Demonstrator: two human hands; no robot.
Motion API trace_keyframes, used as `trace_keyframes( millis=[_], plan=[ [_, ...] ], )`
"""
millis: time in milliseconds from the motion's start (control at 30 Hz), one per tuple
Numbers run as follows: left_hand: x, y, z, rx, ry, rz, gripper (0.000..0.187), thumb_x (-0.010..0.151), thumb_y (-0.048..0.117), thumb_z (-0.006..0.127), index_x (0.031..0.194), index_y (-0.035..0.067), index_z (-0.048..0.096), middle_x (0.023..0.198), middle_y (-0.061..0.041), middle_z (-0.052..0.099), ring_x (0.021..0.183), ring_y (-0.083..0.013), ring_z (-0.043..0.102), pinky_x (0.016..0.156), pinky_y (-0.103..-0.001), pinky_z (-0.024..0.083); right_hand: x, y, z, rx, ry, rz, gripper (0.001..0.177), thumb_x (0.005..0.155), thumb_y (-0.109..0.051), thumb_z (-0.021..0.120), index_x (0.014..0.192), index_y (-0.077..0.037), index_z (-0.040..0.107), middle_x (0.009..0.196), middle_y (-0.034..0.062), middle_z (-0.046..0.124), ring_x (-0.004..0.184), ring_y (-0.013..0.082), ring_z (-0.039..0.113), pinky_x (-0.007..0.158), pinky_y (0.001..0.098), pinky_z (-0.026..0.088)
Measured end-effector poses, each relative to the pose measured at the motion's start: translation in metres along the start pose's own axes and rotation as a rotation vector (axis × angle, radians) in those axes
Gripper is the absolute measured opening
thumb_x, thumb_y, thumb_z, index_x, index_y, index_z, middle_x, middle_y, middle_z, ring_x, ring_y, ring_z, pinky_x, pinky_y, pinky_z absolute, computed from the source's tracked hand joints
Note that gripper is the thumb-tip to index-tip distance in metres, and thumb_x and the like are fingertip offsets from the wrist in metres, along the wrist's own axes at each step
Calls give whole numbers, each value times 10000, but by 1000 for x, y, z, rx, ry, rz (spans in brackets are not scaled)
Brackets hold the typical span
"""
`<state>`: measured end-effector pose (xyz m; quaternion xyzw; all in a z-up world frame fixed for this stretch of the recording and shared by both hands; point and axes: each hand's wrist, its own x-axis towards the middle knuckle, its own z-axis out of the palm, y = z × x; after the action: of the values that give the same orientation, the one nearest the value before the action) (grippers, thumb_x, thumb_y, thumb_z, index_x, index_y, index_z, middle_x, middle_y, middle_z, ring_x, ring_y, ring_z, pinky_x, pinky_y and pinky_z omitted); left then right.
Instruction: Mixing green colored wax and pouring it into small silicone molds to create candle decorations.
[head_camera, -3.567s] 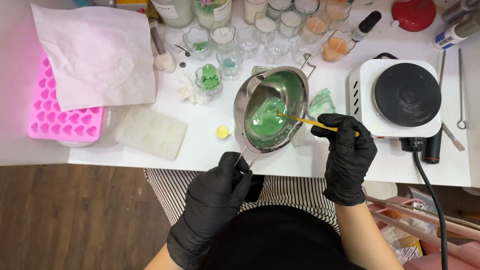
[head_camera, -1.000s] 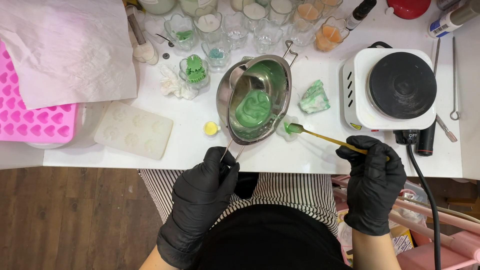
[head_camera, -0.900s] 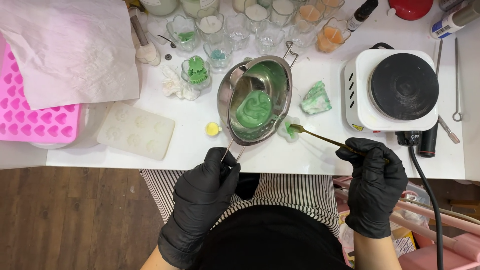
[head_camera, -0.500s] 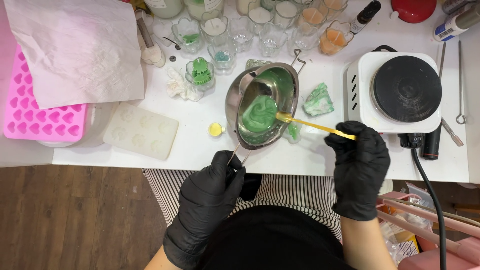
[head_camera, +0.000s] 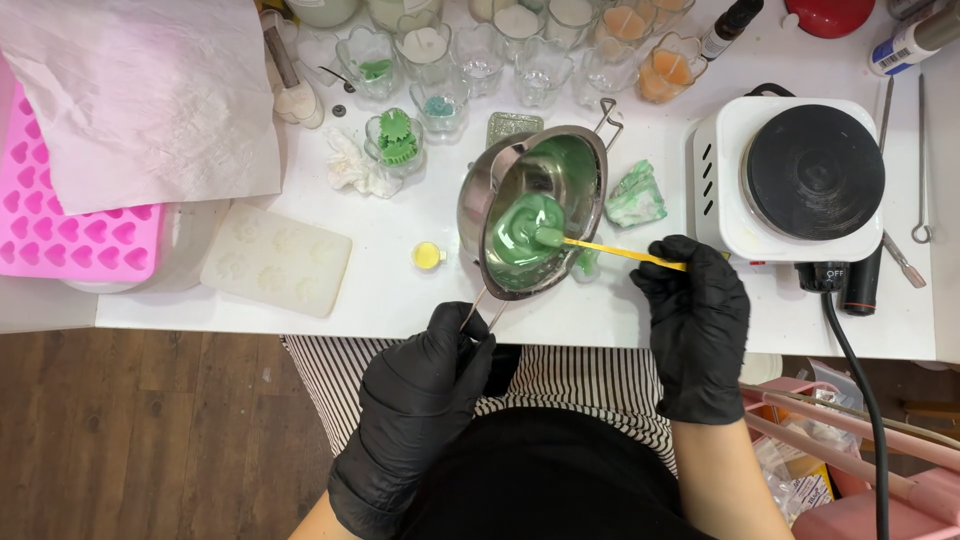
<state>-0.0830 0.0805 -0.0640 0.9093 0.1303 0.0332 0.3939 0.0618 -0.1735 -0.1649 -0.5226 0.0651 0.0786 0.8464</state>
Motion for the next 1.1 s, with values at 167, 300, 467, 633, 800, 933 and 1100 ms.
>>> trace_keyframes(
  millis=[167, 300, 467, 633, 800, 933, 1100],
  plan=[
    [5, 0, -2, 4, -6, -39, 207, 898, 172, 714, 1037, 106, 577, 678, -52, 726, 588, -269, 728, 510, -390, 545, -10, -19, -18, -4, 39, -31, 287, 1118, -220, 581, 1215, 40, 656, 1147, 167, 705, 929, 269, 716, 893, 411, 616],
    [8, 0, -5, -15, -25, -97, 213, 896, 167, 711, 1052, 103, 580, 685, -48, 743, 607, -248, 749, 527, -369, 558, -20, -31, -24, -91, 69, -93, 273, 1146, -212, 579, 1219, 43, 645, 1166, 160, 700, 962, 273, 717, 913, 420, 618],
    [8, -2, -7, -15, -27, -120, 207, 896, 164, 715, 1044, 103, 584, 681, -50, 746, 605, -234, 755, 537, -354, 562, -33, -32, -24, -199, 37, -243, 286, 1161, -236, 580, 1237, 38, 611, 1188, 163, 693, 1045, 280, 716, 944, 452, 630],
    [7, -2, -6, -21, -15, -108, 214, 888, 157, 719, 1044, 101, 584, 679, -50, 744, 602, -232, 753, 533, -353, 559, -46, -37, -9, -461, -66, -366, 373, 1200, -283, 554, 1201, 83, 625, 1117, 191, 691, 966, 284, 724, 955, 429, 620],
    [6, -4, -4, -28, -20, -112, 210, 891, 158, 720, 1041, 103, 584, 679, -49, 742, 604, -232, 753, 530, -354, 560, -30, -32, -15, -342, -5, -288, 325, 1174, -259, 562, 1209, 58, 623, 1151, 180, 698, 984, 282, 726, 926, 426, 619],
    [4, -2, -3, -26, -5, -96, 216, 891, 156, 720, 1048, 101, 583, 682, -48, 738, 604, -238, 749, 526, -358, 558, -11, -26, -18, -43, 75, -103, 276, 1147, -213, 578, 1218, 43, 655, 1166, 164, 710, 971, 260, 718, 910, 409, 622],
    [1, 2, -1, -13, 10, -49, 207, 896, 168, 718, 1037, 101, 582, 672, -54, 724, 584, -257, 733, 511, -374, 547, -12, -20, 22, -85, -14, -200, 270, 1150, -208, 571, 1238, 39, 637, 1192, 170, 702, 982, 267, 710, 911, 408, 621]
  ],
)
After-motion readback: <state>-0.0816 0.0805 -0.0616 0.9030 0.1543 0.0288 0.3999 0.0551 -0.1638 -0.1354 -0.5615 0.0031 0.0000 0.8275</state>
